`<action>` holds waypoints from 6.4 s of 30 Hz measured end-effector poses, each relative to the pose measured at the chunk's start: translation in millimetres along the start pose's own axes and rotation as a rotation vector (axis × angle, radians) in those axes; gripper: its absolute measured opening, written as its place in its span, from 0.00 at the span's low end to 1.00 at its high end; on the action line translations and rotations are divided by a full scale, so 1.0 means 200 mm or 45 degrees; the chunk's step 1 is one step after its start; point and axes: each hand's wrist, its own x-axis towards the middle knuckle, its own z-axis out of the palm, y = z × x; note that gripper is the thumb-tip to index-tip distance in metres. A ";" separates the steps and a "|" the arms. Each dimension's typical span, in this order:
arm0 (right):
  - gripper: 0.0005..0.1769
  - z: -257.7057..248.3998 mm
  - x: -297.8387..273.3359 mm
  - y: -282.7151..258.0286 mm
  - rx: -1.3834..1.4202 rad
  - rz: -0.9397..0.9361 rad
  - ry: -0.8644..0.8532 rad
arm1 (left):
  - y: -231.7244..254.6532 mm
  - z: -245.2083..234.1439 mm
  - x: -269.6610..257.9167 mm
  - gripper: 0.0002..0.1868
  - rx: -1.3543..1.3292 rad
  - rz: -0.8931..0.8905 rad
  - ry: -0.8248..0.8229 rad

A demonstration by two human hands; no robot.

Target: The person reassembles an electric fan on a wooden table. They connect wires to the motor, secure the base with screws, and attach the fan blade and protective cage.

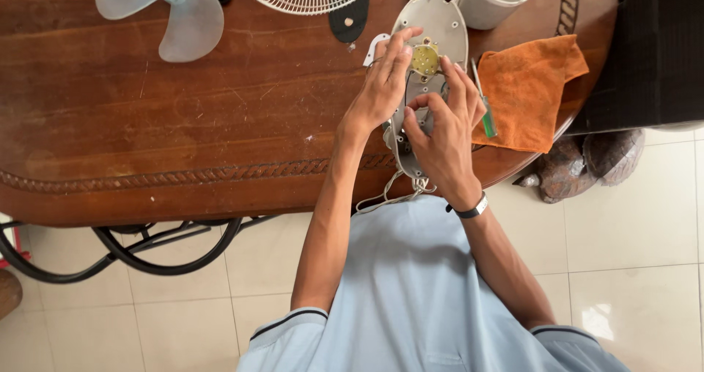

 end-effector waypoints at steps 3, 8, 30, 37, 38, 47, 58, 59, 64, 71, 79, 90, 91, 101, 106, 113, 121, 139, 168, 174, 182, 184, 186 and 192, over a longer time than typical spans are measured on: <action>0.07 -0.03 -0.01 0.00 -0.047 -0.004 0.055 | -0.01 0.00 0.01 0.22 0.029 0.029 0.022; 0.13 -0.05 -0.02 0.04 0.110 0.053 0.102 | -0.06 0.02 0.02 0.17 0.241 0.057 0.138; 0.07 -0.14 0.59 0.23 0.801 0.131 -0.419 | -0.04 -0.05 -0.03 0.24 0.056 0.126 0.286; 0.10 -0.18 0.72 0.24 1.240 0.365 -0.416 | 0.03 -0.06 -0.09 0.34 0.074 0.081 0.260; 0.11 -0.17 0.77 0.25 1.247 0.273 -0.385 | 0.04 -0.06 -0.09 0.34 0.033 0.080 0.258; 0.11 0.04 0.89 0.49 1.263 0.269 -0.305 | 0.05 -0.06 -0.11 0.34 0.060 0.112 0.278; 0.18 0.45 0.68 0.87 1.886 1.048 -0.607 | -0.05 -0.03 -0.08 0.34 -0.238 -0.111 0.261; 0.18 0.50 0.62 0.91 1.942 1.103 -0.643 | -0.07 -0.02 -0.08 0.34 -0.308 -0.155 0.265; 0.20 0.72 0.43 1.18 1.865 0.999 -0.768 | -0.28 0.01 -0.06 0.34 -0.505 -0.071 0.230; 0.21 0.81 0.34 1.30 1.642 0.879 -0.864 | -0.75 0.08 -0.07 0.22 -0.857 -0.241 0.118; 0.19 0.66 0.34 0.97 1.452 1.022 -0.846 | -0.89 0.00 -0.03 0.18 -0.713 -0.369 0.198; 0.09 0.10 0.02 0.37 1.113 0.507 -0.219 | -0.75 -0.17 0.01 0.23 -0.431 -0.245 0.312; 0.08 0.07 0.02 0.32 1.085 0.463 -0.214 | -0.73 -0.16 0.02 0.25 -0.431 -0.268 0.277; 0.13 0.03 0.08 0.15 0.645 0.464 -0.150 | -0.65 -0.08 0.06 0.36 -0.293 -0.210 0.283; 0.16 0.04 0.08 0.18 0.659 0.450 -0.140 | -0.51 0.00 0.07 0.27 -0.276 -0.284 0.329; 0.11 0.06 0.04 0.26 1.034 0.584 -0.122 | -0.46 0.02 0.10 0.28 -0.195 -0.252 0.383; 0.13 -0.04 -0.23 0.27 1.076 0.631 -0.369 | -0.62 0.05 0.17 0.32 -0.190 -0.218 0.401; 0.10 -0.02 -0.33 0.37 1.261 0.535 -0.483 | -0.44 0.03 0.14 0.19 -0.431 -0.176 0.432; 0.15 0.18 -0.06 0.63 1.107 0.955 -0.402 | -0.14 -0.36 -0.14 0.38 -0.628 -0.422 0.205; 0.12 0.36 -0.10 0.92 0.882 1.097 -0.363 | -0.16 -0.39 -0.24 0.34 -0.565 -0.490 0.273; 0.12 0.54 0.09 1.06 0.615 0.915 -0.468 | -0.21 -0.43 -0.23 0.34 -0.603 -0.533 0.312; 0.12 0.58 0.17 1.06 0.600 0.867 -0.472 | -0.24 -0.45 -0.22 0.34 -0.647 -0.509 0.427; 0.13 0.64 0.24 1.04 0.533 0.779 -0.486 | -0.28 -0.49 -0.21 0.35 -0.728 -0.511 0.515; 0.11 0.85 0.46 0.95 0.368 0.415 -0.546 | -0.39 -0.54 -0.22 0.40 -0.796 -0.673 0.652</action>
